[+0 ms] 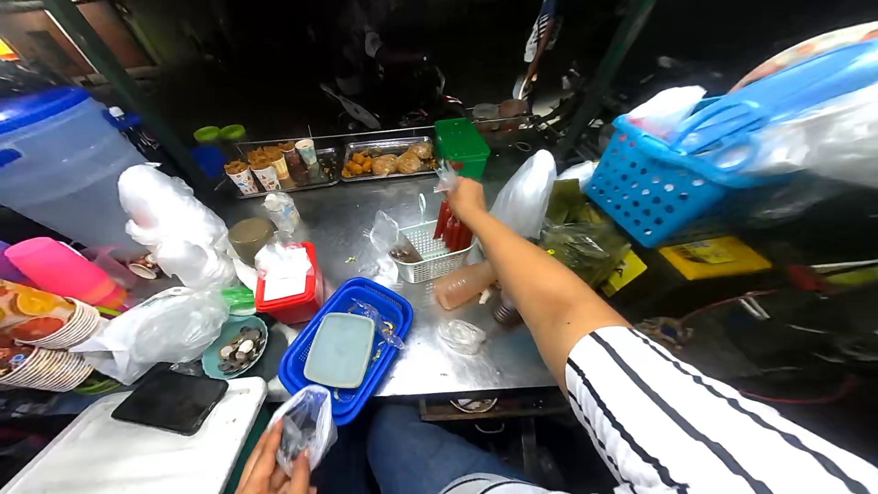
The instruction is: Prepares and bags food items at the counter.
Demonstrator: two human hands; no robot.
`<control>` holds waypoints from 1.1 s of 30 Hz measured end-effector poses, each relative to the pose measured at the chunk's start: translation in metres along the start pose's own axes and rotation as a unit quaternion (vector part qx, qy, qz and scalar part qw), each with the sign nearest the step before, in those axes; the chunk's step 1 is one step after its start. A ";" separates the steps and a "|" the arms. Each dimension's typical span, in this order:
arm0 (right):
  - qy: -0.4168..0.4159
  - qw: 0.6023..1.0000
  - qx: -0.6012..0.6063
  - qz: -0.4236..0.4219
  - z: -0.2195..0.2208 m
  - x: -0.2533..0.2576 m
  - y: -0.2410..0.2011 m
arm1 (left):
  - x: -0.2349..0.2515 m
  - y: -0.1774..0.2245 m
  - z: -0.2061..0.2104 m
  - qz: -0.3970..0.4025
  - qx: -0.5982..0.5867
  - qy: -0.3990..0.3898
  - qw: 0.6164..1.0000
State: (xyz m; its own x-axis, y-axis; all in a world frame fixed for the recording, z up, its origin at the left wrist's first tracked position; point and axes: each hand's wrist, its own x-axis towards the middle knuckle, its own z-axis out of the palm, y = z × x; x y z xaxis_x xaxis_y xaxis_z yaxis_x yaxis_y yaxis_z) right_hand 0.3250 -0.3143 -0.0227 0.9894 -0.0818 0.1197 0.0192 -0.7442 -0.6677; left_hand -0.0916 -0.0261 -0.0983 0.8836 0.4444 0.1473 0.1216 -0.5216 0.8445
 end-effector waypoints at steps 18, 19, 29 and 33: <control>0.004 0.959 0.162 -0.233 -0.085 -0.097 -0.166 | 0.130 0.093 0.089 -0.111 -0.133 -0.123 0.977; -0.001 0.950 0.198 -0.239 -0.081 -0.102 -0.173 | 0.130 0.098 0.091 -0.117 -0.158 -0.125 0.972; -0.094 0.766 0.527 -0.356 -0.017 -0.171 -0.144 | 0.102 0.092 0.060 -0.166 -0.492 -0.103 0.849; -0.122 0.739 0.455 -0.482 -0.004 -0.182 -0.093 | 0.089 0.066 0.056 -0.169 -0.475 -0.164 0.848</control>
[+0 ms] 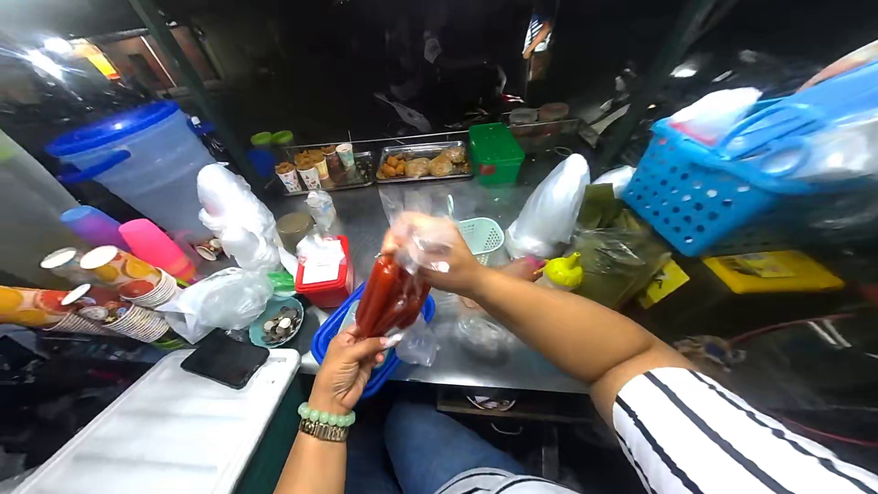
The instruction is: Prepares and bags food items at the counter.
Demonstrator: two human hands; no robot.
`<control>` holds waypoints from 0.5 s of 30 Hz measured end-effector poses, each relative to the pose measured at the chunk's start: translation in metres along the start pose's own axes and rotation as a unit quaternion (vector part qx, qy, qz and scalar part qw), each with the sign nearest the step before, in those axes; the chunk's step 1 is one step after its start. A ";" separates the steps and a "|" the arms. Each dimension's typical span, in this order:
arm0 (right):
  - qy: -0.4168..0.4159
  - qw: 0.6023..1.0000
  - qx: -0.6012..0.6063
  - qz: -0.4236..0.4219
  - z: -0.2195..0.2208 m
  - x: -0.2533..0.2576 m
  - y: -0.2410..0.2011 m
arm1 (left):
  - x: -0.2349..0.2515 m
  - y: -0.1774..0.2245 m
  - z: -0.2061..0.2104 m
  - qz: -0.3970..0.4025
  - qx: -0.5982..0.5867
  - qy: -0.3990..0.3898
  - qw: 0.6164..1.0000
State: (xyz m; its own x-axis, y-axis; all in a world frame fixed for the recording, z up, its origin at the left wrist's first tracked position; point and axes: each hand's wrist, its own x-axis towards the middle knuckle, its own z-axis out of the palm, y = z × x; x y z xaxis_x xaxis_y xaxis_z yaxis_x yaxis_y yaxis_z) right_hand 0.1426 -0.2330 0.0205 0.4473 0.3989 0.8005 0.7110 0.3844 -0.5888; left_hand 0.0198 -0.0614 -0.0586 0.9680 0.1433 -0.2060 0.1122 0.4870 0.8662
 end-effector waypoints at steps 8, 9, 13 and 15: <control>0.005 0.999 0.037 0.012 -0.020 -0.036 -0.007 | -0.013 -0.001 -0.009 -0.012 0.024 -0.113 0.993; 0.010 0.999 0.037 0.012 -0.022 -0.037 -0.010 | -0.013 -0.001 -0.010 0.002 0.003 -0.135 0.991; 0.026 0.999 0.022 -0.024 -0.025 -0.033 -0.017 | -0.016 0.001 0.001 0.062 -0.048 -0.112 0.991; 0.022 0.998 -0.005 -0.054 -0.025 -0.030 -0.021 | -0.018 0.005 0.014 0.091 -0.004 -0.066 0.994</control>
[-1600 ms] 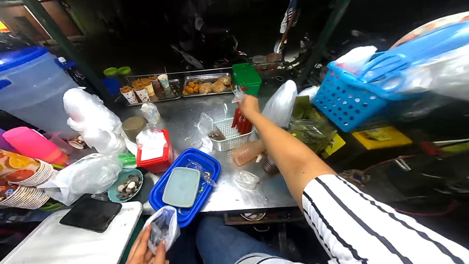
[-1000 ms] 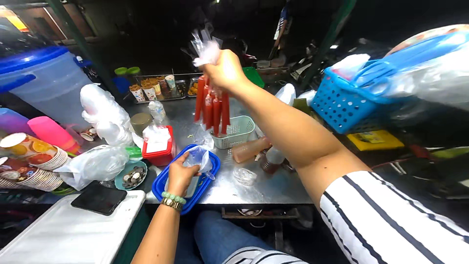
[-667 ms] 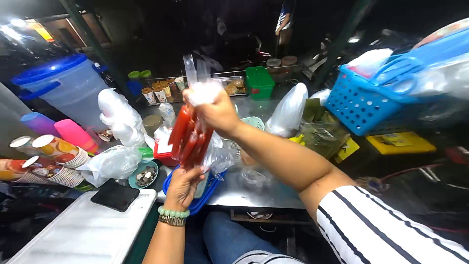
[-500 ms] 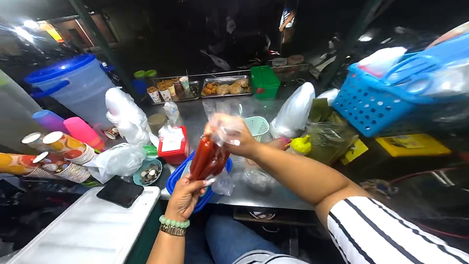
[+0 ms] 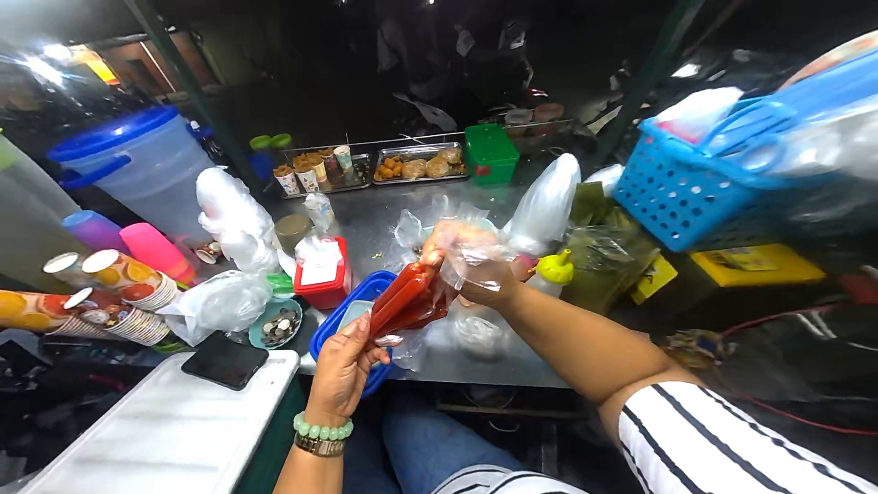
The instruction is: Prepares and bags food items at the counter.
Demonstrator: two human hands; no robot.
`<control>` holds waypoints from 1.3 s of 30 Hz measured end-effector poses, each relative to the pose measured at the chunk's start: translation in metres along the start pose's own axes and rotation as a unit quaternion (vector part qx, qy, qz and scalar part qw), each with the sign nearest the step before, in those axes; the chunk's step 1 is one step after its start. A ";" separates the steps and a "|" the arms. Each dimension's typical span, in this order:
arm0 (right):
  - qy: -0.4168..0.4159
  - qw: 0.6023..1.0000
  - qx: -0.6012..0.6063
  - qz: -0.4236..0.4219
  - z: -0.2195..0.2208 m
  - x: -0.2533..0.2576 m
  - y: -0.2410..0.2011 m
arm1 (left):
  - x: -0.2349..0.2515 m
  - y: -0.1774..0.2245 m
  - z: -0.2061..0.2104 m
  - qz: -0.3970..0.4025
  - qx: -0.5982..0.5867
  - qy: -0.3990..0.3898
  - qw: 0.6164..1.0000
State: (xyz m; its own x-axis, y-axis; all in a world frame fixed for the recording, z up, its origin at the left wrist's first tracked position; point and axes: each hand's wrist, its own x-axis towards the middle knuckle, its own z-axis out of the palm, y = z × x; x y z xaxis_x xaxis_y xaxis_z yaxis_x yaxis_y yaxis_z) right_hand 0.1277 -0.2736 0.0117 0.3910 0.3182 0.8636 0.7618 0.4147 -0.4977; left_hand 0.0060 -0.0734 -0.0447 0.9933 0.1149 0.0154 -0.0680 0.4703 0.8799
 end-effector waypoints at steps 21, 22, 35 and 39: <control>0.156 0.984 -0.006 0.091 0.025 -0.005 -0.008 | 0.002 -0.027 0.018 0.052 0.049 0.210 0.975; 0.158 0.982 -0.008 0.099 0.025 -0.006 -0.007 | 0.001 -0.030 0.019 0.077 0.082 0.202 0.973; 0.147 0.971 -0.072 0.175 0.029 -0.008 -0.002 | -0.018 -0.035 0.032 -0.093 0.194 0.057 0.975; 0.159 0.954 -0.103 0.234 0.032 0.002 -0.006 | -0.018 -0.039 0.039 -0.097 0.175 0.078 0.977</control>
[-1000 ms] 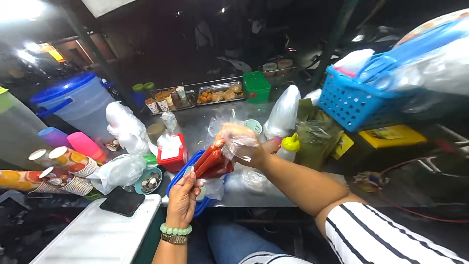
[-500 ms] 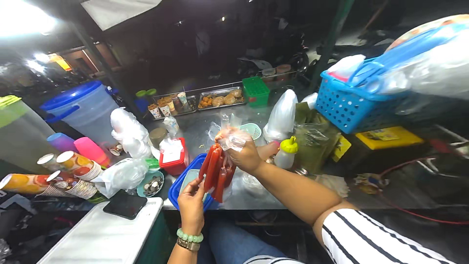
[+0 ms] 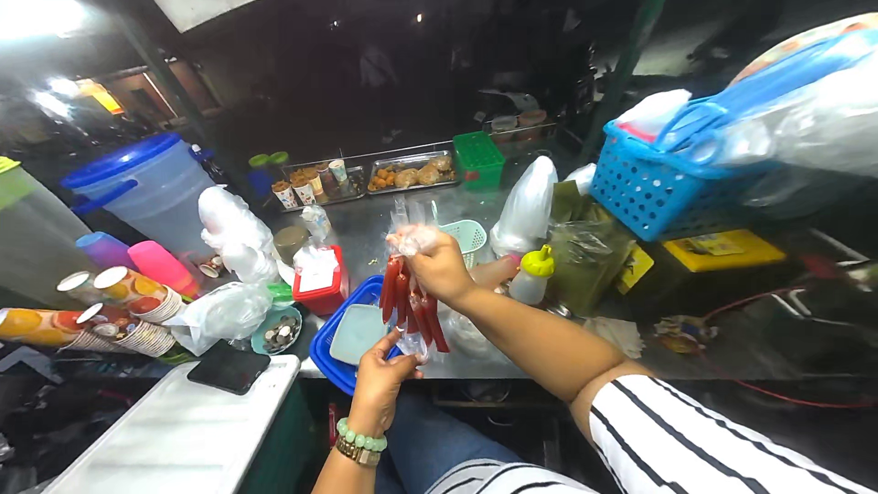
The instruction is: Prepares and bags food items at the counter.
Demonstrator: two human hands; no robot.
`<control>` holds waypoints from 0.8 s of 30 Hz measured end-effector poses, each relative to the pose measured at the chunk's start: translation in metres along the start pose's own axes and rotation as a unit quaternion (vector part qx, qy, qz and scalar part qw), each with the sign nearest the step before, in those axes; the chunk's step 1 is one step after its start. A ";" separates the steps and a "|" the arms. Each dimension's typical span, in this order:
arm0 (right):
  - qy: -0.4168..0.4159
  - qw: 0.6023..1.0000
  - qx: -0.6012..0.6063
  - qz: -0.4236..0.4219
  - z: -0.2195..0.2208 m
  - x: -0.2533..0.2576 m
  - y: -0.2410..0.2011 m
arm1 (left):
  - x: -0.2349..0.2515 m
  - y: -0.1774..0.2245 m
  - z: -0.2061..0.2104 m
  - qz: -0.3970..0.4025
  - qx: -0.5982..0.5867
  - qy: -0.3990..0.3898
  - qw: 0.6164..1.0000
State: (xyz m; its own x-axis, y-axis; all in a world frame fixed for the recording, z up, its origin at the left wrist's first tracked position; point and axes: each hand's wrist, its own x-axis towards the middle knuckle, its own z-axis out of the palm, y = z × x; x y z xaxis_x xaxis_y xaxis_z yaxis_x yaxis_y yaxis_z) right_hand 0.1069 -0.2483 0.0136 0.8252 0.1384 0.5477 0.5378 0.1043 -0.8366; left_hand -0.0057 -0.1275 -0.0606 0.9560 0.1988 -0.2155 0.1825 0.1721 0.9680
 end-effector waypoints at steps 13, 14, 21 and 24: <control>0.026 0.993 -0.026 0.115 0.014 0.019 -0.009 | 0.000 -0.012 0.021 0.032 0.087 0.022 0.995; 0.029 0.989 -0.030 0.139 0.017 0.025 -0.006 | 0.001 -0.014 0.022 0.036 0.081 0.027 0.996; 0.011 0.982 -0.048 0.185 0.028 0.033 0.006 | 0.008 -0.008 0.019 0.004 0.020 0.033 0.999; 0.015 0.981 -0.060 0.182 0.031 0.035 0.004 | 0.010 -0.010 0.020 0.009 0.069 0.044 0.997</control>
State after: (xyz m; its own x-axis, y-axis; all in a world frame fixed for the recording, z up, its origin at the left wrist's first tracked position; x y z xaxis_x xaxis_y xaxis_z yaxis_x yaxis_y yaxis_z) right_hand 0.1324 -0.2124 0.0301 0.9702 0.1153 0.2129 0.2212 -0.0644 -0.9731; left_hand 0.0067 -0.1463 -0.0700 0.9368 0.2857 -0.2020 0.2007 0.0344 0.9791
